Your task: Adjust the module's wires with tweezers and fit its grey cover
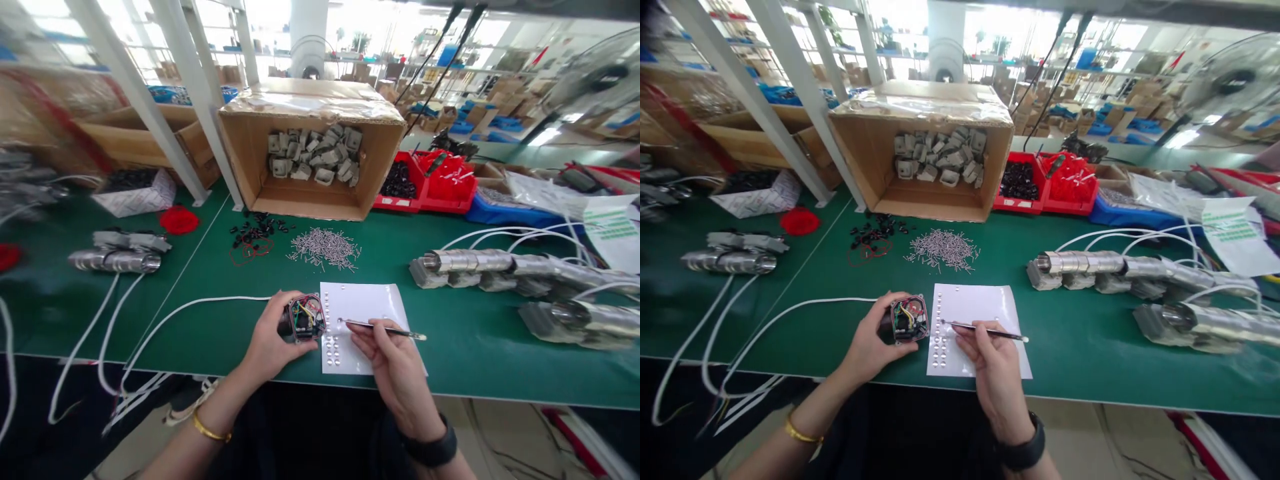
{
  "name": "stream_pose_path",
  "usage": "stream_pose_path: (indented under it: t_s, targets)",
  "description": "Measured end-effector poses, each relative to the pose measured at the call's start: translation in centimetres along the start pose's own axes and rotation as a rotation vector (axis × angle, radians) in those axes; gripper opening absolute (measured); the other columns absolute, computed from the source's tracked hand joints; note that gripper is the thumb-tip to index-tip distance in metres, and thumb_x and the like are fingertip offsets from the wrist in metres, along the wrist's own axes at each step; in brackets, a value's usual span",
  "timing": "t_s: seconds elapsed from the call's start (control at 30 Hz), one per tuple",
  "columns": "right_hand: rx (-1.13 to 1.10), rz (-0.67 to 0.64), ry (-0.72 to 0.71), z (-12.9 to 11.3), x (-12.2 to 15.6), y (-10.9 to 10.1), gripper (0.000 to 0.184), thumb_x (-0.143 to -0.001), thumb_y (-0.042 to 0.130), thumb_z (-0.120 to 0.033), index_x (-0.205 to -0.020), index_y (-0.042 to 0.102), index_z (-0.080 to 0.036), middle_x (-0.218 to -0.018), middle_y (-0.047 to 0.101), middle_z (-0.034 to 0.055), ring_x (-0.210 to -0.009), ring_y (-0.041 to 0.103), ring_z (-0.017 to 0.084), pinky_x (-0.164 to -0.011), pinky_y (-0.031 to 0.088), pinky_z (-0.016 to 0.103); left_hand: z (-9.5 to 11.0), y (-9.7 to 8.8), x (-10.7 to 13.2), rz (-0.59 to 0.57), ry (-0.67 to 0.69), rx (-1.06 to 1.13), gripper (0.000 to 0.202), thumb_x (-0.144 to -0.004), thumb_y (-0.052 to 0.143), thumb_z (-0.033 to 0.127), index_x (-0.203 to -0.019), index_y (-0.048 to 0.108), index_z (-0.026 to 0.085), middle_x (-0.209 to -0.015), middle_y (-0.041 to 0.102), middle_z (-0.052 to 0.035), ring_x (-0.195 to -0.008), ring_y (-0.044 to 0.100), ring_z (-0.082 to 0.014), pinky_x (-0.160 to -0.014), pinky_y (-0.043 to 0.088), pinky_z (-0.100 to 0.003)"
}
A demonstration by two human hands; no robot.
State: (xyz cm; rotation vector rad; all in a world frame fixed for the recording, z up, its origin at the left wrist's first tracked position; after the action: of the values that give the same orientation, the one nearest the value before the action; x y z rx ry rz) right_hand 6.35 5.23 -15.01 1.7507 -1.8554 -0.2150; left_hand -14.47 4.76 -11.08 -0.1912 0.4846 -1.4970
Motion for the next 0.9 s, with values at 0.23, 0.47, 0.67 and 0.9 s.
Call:
stream_pose_path:
  t_s: [0.23, 0.47, 0.67, 0.9]
  targets:
    - [-0.026, -0.202, -0.019, -1.0, 0.3, 6.4, 0.028, -0.073, 0.076, -0.038, -0.074, 0.056, -0.019, -0.08, 0.07, 0.0054, -0.085, 0.066, 0.02, -0.087, 0.049, 0.036, -0.4, 0.2, 0.4, 0.052, -0.004, 0.016, 0.069, -0.061, 0.082, 0.024, -0.12, 0.046, 0.022, -0.122, 0.053, -0.0071, -0.113, 0.053, -0.0256, -0.101, 0.04, -0.042]
    - [0.075, -0.146, -0.07, -1.3, 0.1, 6.4, 0.032, -0.068, 0.079, -0.04, -0.076, 0.057, -0.018, -0.083, 0.071, 0.007, -0.08, 0.065, 0.02, -0.077, 0.049, 0.031, -0.5, 0.3, 0.2, 0.044, -0.042, 0.044, 0.069, -0.06, 0.082, 0.022, -0.119, 0.045, 0.021, -0.121, 0.054, -0.008, -0.114, 0.052, -0.0263, -0.102, 0.04, -0.043]
    - [0.106, -0.103, -0.095, -1.3, 0.2, 6.3, 0.033, -0.067, 0.078, -0.042, -0.077, 0.059, -0.018, -0.085, 0.071, 0.0085, -0.081, 0.066, 0.022, -0.075, 0.05, 0.033, -0.7, 0.3, 0.3, 0.041, -0.056, 0.067, 0.071, -0.06, 0.083, 0.022, -0.12, 0.045, 0.022, -0.122, 0.054, -0.0083, -0.115, 0.052, -0.0272, -0.102, 0.04, -0.043]
    - [0.09, -0.086, -0.118, -1.0, 0.1, 6.1, 0.029, -0.07, 0.078, -0.038, -0.078, 0.057, -0.019, -0.085, 0.072, 0.0084, -0.081, 0.067, 0.022, -0.073, 0.052, 0.033, -1.0, 0.4, 0.3, 0.041, -0.067, 0.085, 0.072, -0.06, 0.082, 0.024, -0.122, 0.044, 0.022, -0.123, 0.053, -0.0091, -0.116, 0.051, -0.0282, -0.1, 0.041, -0.043]
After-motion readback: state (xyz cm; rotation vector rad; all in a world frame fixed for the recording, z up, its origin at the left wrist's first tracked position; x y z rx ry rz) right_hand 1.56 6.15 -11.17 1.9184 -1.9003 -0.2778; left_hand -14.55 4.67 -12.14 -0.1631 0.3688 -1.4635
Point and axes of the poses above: each hand's wrist, its own x-axis away from the middle knuckle, its own y-axis out of the palm, z = x × y, the point moved 8 cm from there along -x, towards the middle knuckle
